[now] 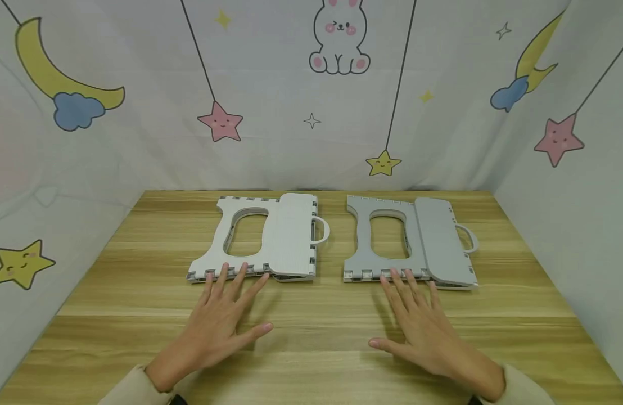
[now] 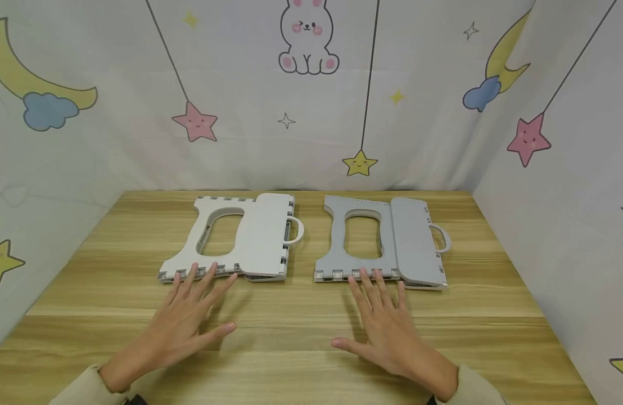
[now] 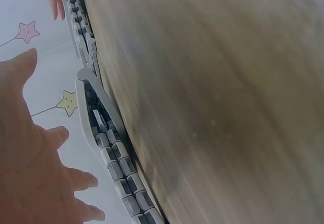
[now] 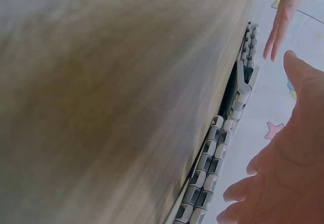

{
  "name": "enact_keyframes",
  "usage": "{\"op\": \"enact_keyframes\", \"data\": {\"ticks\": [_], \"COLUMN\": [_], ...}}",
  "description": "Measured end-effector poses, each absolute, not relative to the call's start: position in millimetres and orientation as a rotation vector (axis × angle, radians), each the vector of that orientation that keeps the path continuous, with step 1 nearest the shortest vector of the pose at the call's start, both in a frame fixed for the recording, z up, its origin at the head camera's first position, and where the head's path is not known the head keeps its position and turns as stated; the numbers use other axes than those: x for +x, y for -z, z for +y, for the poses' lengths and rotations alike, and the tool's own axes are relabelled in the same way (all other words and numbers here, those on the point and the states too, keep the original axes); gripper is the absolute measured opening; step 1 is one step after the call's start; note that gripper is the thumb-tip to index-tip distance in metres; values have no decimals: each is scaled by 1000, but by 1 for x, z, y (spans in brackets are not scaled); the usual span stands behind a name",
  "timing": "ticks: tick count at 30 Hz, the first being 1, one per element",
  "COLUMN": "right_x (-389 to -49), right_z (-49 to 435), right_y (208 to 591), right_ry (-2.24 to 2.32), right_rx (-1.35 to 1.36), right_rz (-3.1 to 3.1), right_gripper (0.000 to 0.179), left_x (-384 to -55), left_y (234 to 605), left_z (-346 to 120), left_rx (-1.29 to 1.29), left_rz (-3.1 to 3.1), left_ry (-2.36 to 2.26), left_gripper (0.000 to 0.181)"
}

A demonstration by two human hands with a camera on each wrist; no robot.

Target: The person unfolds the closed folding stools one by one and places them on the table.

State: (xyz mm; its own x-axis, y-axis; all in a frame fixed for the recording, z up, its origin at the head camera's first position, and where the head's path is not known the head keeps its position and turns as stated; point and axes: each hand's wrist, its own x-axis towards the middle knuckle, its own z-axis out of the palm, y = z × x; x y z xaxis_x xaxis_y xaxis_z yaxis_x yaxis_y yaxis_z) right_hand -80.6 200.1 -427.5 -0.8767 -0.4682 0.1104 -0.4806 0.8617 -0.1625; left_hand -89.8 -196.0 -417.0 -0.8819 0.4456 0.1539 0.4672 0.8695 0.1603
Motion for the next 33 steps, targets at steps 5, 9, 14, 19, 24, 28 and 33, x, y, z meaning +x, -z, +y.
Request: {"op": "enact_keyframes", "data": {"ticks": [5,9,14,19,24,28,33], "right_x": [-81,-82,-82,-82,-84,-86,-88], "right_z": [200,202,206,211,216,221,228], "right_y": [427,425,423,421,420,417,414], "right_ry": [-282,-282,-293,-298,-351,-396,-451], "right_rx": [763,771,758,726,684,639,585], "right_rz": [-2951,-2920,-2910,-2942,-2953,-2940,-2945], "right_gripper": [107,105,104,105,102,97,94], "left_x": [-90,-90,-90,-90,-90,-92,-96], "left_y": [417,416,415,416,416,413,412], "left_z": [-195,-194,-193,-189,-183,-176,-167], "left_rx": [-724,-722,-725,-752,-783,-818,-877], "left_rz": [-2934,-2943,-2947,-2928,-2923,-2914,-2894], "left_ry": [300,311,325,340,377,393,395], "left_gripper": [80,80,80,80,79,80,81]}}
